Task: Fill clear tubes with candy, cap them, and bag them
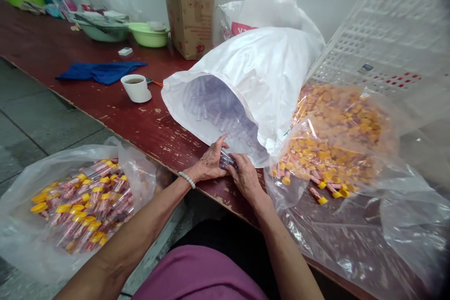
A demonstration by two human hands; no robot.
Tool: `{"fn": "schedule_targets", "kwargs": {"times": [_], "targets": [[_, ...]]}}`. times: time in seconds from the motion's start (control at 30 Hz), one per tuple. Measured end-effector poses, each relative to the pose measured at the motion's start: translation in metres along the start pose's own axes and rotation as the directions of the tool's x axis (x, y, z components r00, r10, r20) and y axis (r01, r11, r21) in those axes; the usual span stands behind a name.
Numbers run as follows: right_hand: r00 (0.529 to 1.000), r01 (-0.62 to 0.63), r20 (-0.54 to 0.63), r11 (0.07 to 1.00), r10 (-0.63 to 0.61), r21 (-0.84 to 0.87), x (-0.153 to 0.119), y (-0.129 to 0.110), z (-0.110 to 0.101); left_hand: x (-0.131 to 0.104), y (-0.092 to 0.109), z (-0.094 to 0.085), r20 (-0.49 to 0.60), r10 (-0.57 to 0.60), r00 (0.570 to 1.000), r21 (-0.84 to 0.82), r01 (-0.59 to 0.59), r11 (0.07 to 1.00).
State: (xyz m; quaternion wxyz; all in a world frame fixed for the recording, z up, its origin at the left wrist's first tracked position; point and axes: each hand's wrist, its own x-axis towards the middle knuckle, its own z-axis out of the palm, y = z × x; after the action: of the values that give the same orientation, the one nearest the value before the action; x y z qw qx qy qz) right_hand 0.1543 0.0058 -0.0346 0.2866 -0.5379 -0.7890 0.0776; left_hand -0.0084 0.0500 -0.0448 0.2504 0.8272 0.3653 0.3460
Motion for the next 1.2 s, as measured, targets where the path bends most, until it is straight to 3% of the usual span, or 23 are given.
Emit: {"fn": "schedule_targets", "kwargs": {"times": [0.13, 0.27, 0.37, 0.43, 0.5, 0.63, 0.73, 0.8, 0.9, 1.03, 1.13, 1.2], "targets": [[1.0, -0.018, 0.018, 0.997, 0.019, -0.082, -0.001, -0.01, 0.005, -0.007, -0.002, -0.002, 0.07, -0.023, 0.997, -0.029, 0.025, 0.999], [0.997, -0.005, 0.067, 0.958, 0.025, -0.286, 0.001, -0.021, 0.008, -0.009, -0.004, -0.005, 0.091, 0.021, 0.996, -0.017, -0.02, 1.0], [0.992, -0.1, 0.03, 0.912, 0.122, -0.397, -0.001, -0.024, 0.011, -0.01, -0.007, -0.008, 0.093, 0.037, 0.995, -0.031, -0.034, 0.999], [0.983, -0.166, -0.007, 0.883, 0.181, -0.438, -0.003, -0.024, 0.012, -0.013, -0.006, -0.011, 0.072, -0.012, 0.997, -0.091, 0.019, 0.996], [0.977, -0.198, -0.02, 0.863, 0.214, -0.465, -0.004, -0.025, 0.013, -0.015, -0.001, -0.013, 0.018, -0.136, 0.991, -0.217, 0.136, 0.967], [0.967, -0.221, 0.007, 0.852, 0.255, -0.475, -0.005, -0.027, 0.011, -0.019, 0.019, -0.018, -0.065, -0.457, 0.887, -0.513, 0.363, 0.778], [0.964, -0.245, -0.01, 0.867, 0.267, -0.434, -0.006, -0.027, 0.009, -0.02, 0.036, -0.018, 0.02, -0.626, 0.779, -0.695, 0.461, 0.552], [0.965, -0.252, -0.037, 0.875, 0.26, -0.414, -0.007, -0.027, 0.008, -0.02, 0.045, -0.015, 0.11, -0.669, 0.735, -0.802, 0.464, 0.377], [0.976, -0.216, -0.062, 0.882, 0.209, -0.418, -0.009, -0.026, 0.01, -0.018, 0.052, -0.008, 0.192, -0.656, 0.73, -0.888, 0.414, 0.2], [0.99, -0.131, -0.088, 0.916, 0.106, -0.378, -0.013, -0.021, 0.014, -0.008, 0.055, -0.003, 0.205, -0.67, 0.713, -0.874, 0.442, 0.203], [0.987, -0.129, -0.122, 0.955, 0.1, -0.265, -0.018, -0.014, 0.016, -0.002, 0.056, -0.004, 0.17, -0.714, 0.68, -0.859, 0.457, 0.23], [0.985, -0.139, -0.124, 0.976, 0.119, -0.168, -0.022, -0.011, 0.014, -0.001, 0.056, -0.006, 0.106, -0.75, 0.653, -0.885, 0.406, 0.228]]}}
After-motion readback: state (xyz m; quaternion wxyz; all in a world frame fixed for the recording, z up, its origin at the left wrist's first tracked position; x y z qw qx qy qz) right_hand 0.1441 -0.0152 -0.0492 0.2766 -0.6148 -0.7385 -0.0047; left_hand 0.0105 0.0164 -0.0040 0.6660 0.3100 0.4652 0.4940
